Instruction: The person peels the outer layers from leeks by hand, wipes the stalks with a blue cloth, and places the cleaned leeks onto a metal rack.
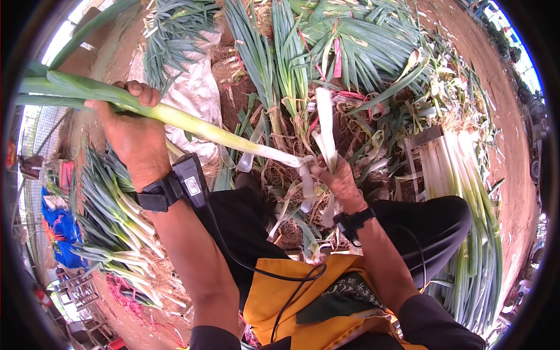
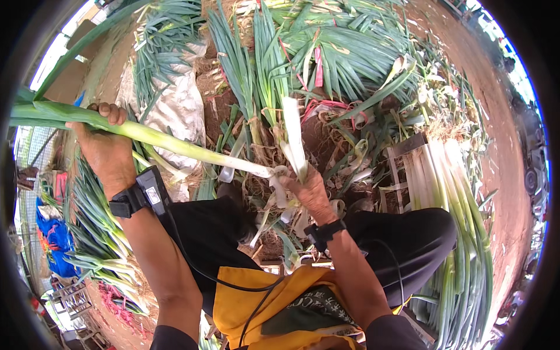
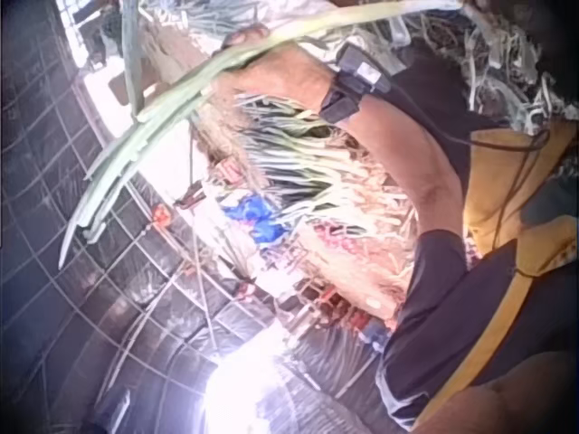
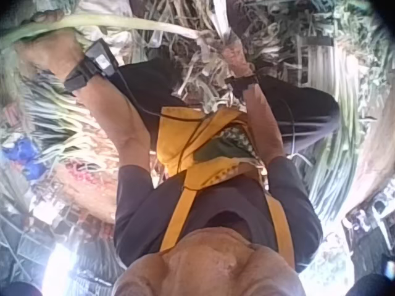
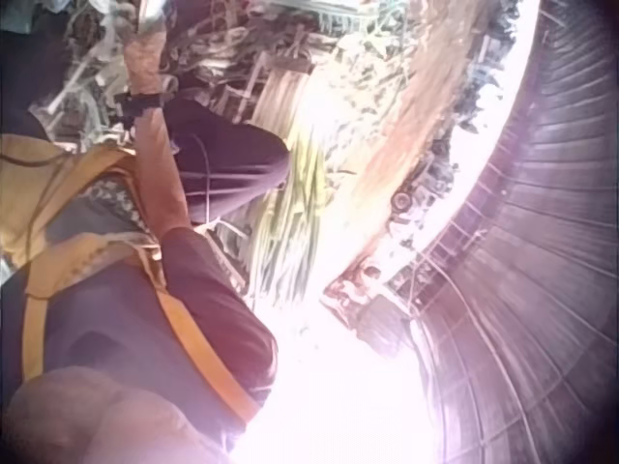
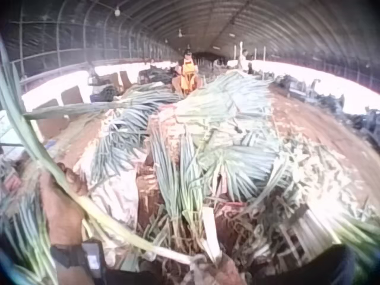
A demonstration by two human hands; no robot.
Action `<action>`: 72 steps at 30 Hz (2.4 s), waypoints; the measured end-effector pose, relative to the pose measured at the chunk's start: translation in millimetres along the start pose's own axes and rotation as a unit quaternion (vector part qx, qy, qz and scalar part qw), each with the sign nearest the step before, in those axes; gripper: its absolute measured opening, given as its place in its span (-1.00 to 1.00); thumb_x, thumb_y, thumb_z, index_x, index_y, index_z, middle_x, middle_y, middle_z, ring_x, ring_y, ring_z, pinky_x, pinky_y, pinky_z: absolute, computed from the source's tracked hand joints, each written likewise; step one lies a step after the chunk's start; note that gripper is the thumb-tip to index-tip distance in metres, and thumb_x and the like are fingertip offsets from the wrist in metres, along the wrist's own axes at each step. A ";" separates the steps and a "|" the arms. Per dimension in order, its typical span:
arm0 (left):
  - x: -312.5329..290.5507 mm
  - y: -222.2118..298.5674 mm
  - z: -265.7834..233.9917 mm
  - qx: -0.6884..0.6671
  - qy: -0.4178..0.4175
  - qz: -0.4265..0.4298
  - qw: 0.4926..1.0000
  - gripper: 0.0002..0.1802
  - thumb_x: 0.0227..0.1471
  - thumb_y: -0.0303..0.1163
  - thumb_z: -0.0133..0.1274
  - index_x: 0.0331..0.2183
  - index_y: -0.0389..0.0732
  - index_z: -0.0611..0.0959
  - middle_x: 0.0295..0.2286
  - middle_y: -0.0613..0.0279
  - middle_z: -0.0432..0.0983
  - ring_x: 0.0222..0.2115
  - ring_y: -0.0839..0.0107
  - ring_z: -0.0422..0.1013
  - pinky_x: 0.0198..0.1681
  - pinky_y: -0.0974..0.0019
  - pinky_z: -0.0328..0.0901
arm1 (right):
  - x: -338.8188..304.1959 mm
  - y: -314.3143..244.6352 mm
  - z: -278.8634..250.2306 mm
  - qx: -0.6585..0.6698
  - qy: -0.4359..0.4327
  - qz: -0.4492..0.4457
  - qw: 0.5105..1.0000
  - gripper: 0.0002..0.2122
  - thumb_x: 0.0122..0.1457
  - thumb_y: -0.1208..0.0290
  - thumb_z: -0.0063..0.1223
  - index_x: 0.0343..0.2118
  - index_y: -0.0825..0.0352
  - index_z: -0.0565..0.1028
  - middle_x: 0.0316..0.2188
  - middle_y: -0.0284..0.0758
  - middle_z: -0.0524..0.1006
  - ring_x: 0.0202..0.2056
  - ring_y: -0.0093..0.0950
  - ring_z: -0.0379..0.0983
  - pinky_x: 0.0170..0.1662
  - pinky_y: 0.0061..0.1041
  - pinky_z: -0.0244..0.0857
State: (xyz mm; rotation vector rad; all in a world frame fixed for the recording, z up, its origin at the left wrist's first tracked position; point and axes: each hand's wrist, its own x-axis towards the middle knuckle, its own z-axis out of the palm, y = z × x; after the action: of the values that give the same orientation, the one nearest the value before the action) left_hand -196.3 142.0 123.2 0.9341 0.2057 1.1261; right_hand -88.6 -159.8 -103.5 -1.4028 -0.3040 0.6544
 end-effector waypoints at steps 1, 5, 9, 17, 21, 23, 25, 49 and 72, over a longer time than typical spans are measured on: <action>-0.5 0.4 -1.7 0.001 0.000 -0.001 1.000 -0.50 0.18 0.10 -0.10 -0.40 -0.20 0.39 -0.53 0.18 0.29 -0.51 0.35 0.16 -0.40 0.31 0.09 | -5.5 10.9 -1.2 0.001 0.000 0.001 1.000 -0.76 0.08 0.28 0.26 -0.25 0.27 0.50 -0.51 -0.57 0.40 -0.57 -0.78 0.19 -0.51 -0.72 0.12; 2.0 -0.8 -6.9 -0.006 0.053 0.013 0.999 -0.52 0.20 0.10 -0.12 -0.39 -0.17 0.39 -0.51 0.17 0.29 -0.49 0.34 0.18 -0.39 0.30 0.13 | -25.0 28.8 -2.9 0.119 -0.014 0.171 0.978 -0.71 0.09 0.30 0.25 -0.19 0.29 0.47 -0.46 -0.50 0.43 -0.56 -0.74 0.22 -0.54 -0.70 0.10; 1.1 -4.9 -3.2 0.005 0.112 0.010 0.994 -0.50 0.20 0.13 -0.15 -0.40 -0.16 0.38 -0.51 0.19 0.28 -0.49 0.34 0.18 -0.39 0.30 0.15 | -20.4 18.5 18.0 0.235 -0.084 0.257 0.934 -0.76 0.16 0.20 0.15 -0.21 0.22 0.46 -0.55 -0.51 0.36 -0.62 -0.68 0.18 -0.58 -0.67 0.06; 0.7 12.6 -13.0 0.028 0.123 0.043 0.991 -0.47 0.24 0.12 -0.26 -0.37 -0.22 0.30 -0.48 0.11 0.23 -0.47 0.32 0.14 -0.34 0.29 0.17 | -7.4 128.4 -210.2 0.022 0.384 0.329 0.862 -0.76 0.25 0.16 -0.08 -0.52 0.11 0.33 -0.69 -0.51 0.23 -0.75 -0.59 0.07 -0.68 -0.53 -0.03; -5.4 11.7 -9.1 0.069 0.130 0.070 0.987 -0.41 0.25 0.18 -0.36 -0.32 -0.25 0.28 -0.45 0.10 0.23 -0.43 0.30 0.14 -0.28 0.27 0.19 | 3.1 109.0 -191.1 0.169 0.329 0.264 0.891 -0.77 0.24 0.14 -0.04 -0.52 0.08 0.35 -0.71 -0.52 0.18 -0.76 -0.58 -0.01 -0.67 -0.53 -0.07; -4.4 1.0 -2.8 0.086 0.153 0.080 0.981 -0.39 0.24 0.18 -0.33 -0.29 -0.27 0.34 -0.47 0.10 0.28 -0.47 0.30 0.21 -0.34 0.27 0.21 | 21.9 78.8 -141.8 0.144 0.240 0.205 0.938 -0.77 0.21 0.11 0.05 -0.44 0.12 0.37 -0.64 -0.51 0.29 -0.72 -0.63 0.11 -0.67 -0.60 -0.04; -3.3 -2.7 -6.2 0.099 0.163 0.068 0.979 -0.40 0.25 0.17 -0.34 -0.28 -0.27 0.34 -0.48 0.10 0.29 -0.47 0.30 0.22 -0.35 0.27 0.21 | 28.1 28.3 -84.9 0.127 0.180 0.152 0.963 -0.80 0.10 0.26 0.19 -0.34 0.26 0.47 -0.64 -0.50 0.35 -0.71 -0.67 0.18 -0.67 -0.64 0.02; 4.0 -24.3 -2.9 0.054 0.170 -0.167 0.970 -0.49 0.26 -0.05 -0.15 -0.08 -0.36 0.39 -0.23 -0.10 0.45 -0.33 0.19 0.30 -0.23 0.12 0.33 | -4.1 -50.2 -10.6 -0.449 0.010 -0.231 0.863 -0.67 -0.23 0.38 0.40 -0.34 0.25 0.57 -0.25 -0.23 0.46 -0.23 -0.19 0.47 -0.20 -0.28 0.38; 2.7 -26.2 3.9 0.019 0.251 -0.260 0.932 -0.56 0.17 -0.09 0.01 -0.15 -0.28 0.41 -0.31 0.00 0.45 -0.39 0.17 0.28 -0.24 0.01 0.25 | -0.4 -19.1 -23.7 -0.472 -0.044 -0.330 0.816 -0.74 -0.23 0.60 0.02 -0.35 0.34 0.49 -0.53 -0.20 0.37 -0.45 -0.16 0.34 -0.35 -0.27 0.32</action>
State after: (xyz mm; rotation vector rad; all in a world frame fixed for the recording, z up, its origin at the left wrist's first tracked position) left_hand -175.0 139.2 107.4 0.5550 0.8465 0.8416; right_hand -70.9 -179.8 -88.8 -2.0264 -1.2584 -0.0748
